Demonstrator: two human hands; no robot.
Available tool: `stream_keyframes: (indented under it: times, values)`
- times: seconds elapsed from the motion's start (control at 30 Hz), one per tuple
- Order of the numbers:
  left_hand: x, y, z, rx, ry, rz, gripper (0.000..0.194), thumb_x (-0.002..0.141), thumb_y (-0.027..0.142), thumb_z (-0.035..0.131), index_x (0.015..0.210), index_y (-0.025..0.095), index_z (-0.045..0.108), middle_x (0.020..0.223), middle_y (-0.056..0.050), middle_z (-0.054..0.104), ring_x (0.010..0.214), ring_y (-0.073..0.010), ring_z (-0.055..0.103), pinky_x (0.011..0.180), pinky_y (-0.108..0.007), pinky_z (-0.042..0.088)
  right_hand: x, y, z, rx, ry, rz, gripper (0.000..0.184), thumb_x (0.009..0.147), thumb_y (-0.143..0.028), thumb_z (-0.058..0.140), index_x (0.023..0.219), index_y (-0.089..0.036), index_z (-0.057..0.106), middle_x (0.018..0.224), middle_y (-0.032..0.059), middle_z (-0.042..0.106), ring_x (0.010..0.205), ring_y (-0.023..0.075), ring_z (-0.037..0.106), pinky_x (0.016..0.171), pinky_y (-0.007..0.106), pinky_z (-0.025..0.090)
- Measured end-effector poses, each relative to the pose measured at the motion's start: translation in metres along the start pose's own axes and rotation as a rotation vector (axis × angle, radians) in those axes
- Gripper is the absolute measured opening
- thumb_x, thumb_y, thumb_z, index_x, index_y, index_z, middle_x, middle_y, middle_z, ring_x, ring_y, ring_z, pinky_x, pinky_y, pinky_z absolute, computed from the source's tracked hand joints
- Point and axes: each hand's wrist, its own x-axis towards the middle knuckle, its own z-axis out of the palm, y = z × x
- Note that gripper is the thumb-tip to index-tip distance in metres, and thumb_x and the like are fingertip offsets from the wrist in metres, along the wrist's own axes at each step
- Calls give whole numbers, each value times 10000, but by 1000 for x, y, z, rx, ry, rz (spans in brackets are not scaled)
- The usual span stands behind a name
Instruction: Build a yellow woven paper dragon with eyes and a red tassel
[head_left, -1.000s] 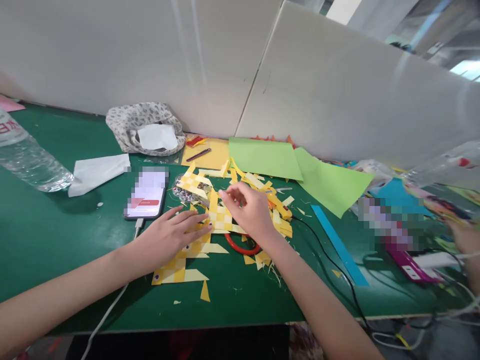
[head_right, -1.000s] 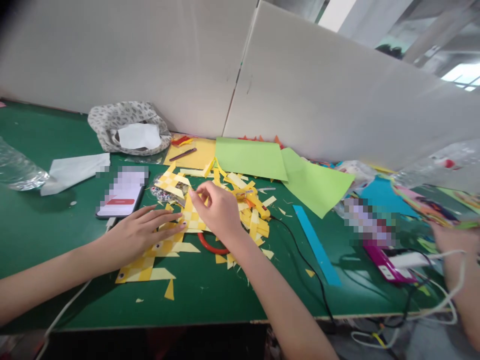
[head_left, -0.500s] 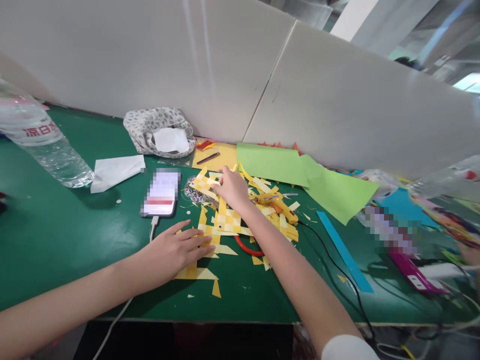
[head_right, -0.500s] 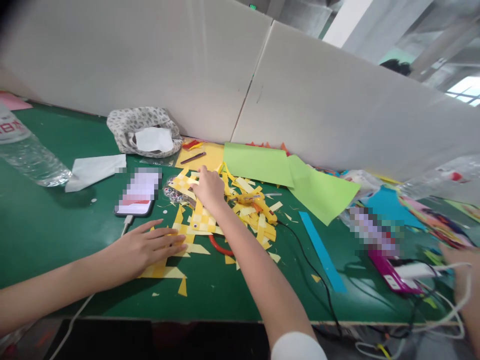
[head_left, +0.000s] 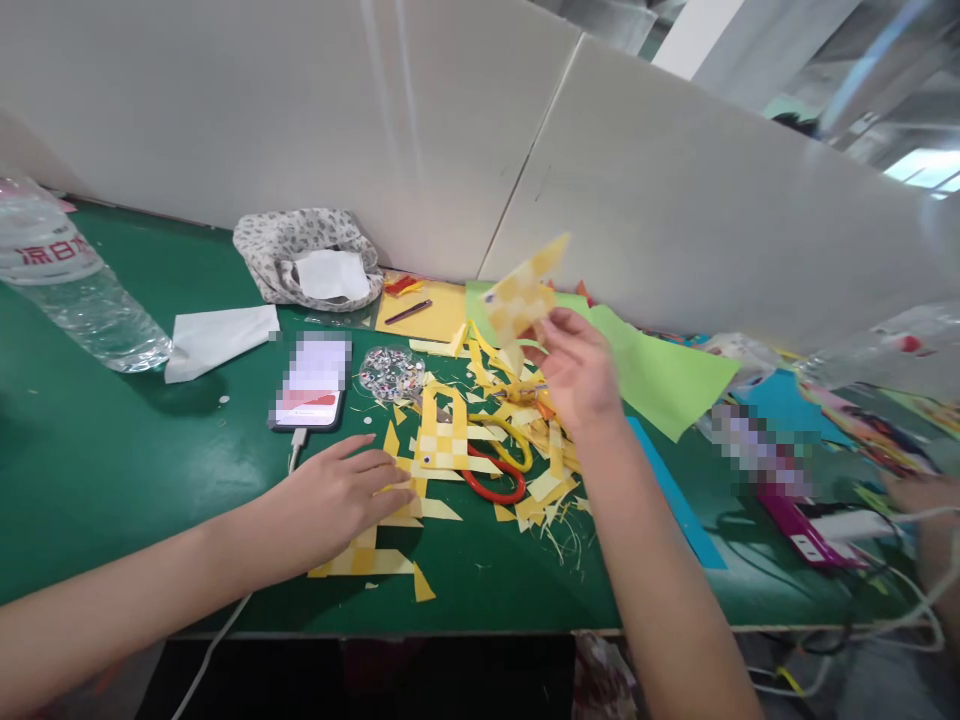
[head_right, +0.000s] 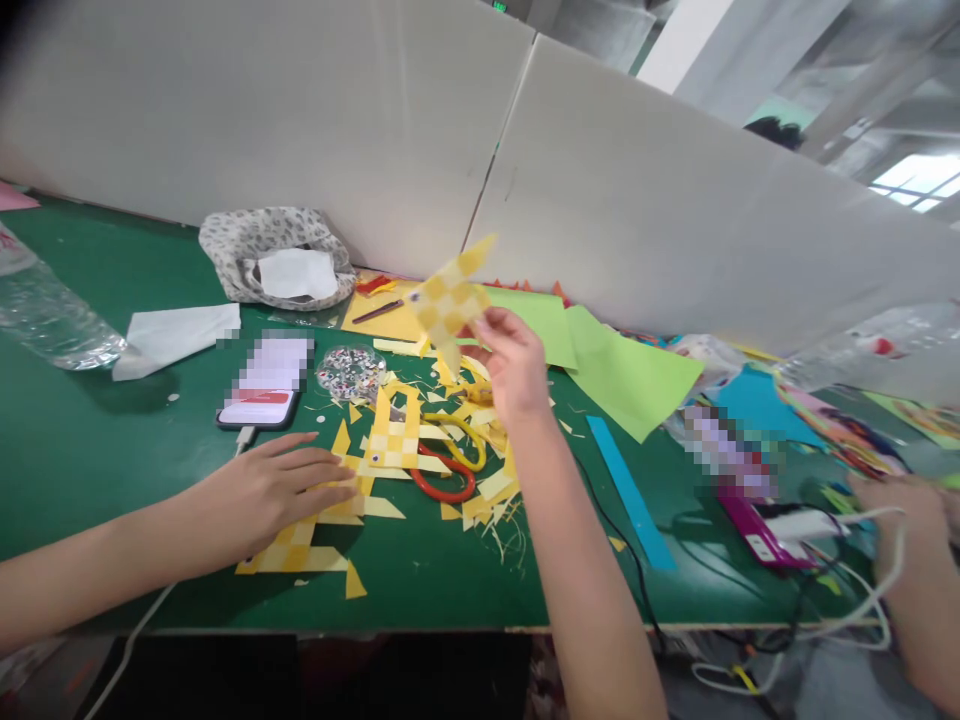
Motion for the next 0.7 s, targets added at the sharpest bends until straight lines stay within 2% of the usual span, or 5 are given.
stream_keyframes:
  times: [0.17,0.37,0.47,0.53,0.7]
  values:
    - [19,-9,1,36,39,-1,398,821,23,455,1138,211,604,1166,-31,651,1060,-212,575,950,-385,398,-2,4,-67,-140,161,58,80,659,-271,525,609,-212,506,564,-22,572,514,122,551,522,269,469]
    - [42,-19,9,97,59,-22,428,855,18,394,1224,173,545,1224,-65,615,1099,-212,557,944,-377,414,-31,15,-87,-668,-337,389,199,666,-293,511,512,-199,593,502,27,591,443,166,529,459,319,422]
    - [49,-18,13,55,42,-23,358,935,211,397,1276,173,498,1292,-63,569,1158,-216,522,983,-389,385,-43,12,-80,-990,-571,357,124,659,-241,574,596,-222,679,601,21,663,507,163,571,474,295,424]
    - [50,-16,15,17,12,-9,406,948,345,382,1312,184,459,1345,-56,524,1208,-221,484,1018,-401,350,-44,11,-79,-1126,-488,213,133,712,-285,571,672,-245,692,709,12,694,604,166,609,552,300,455]
    - [47,-16,22,-9,-12,34,456,953,389,358,1377,222,373,1438,-20,409,1311,-203,371,1104,-393,226,-32,29,-100,-1360,99,-6,304,687,-441,633,880,-206,627,937,69,672,884,235,614,760,375,470]
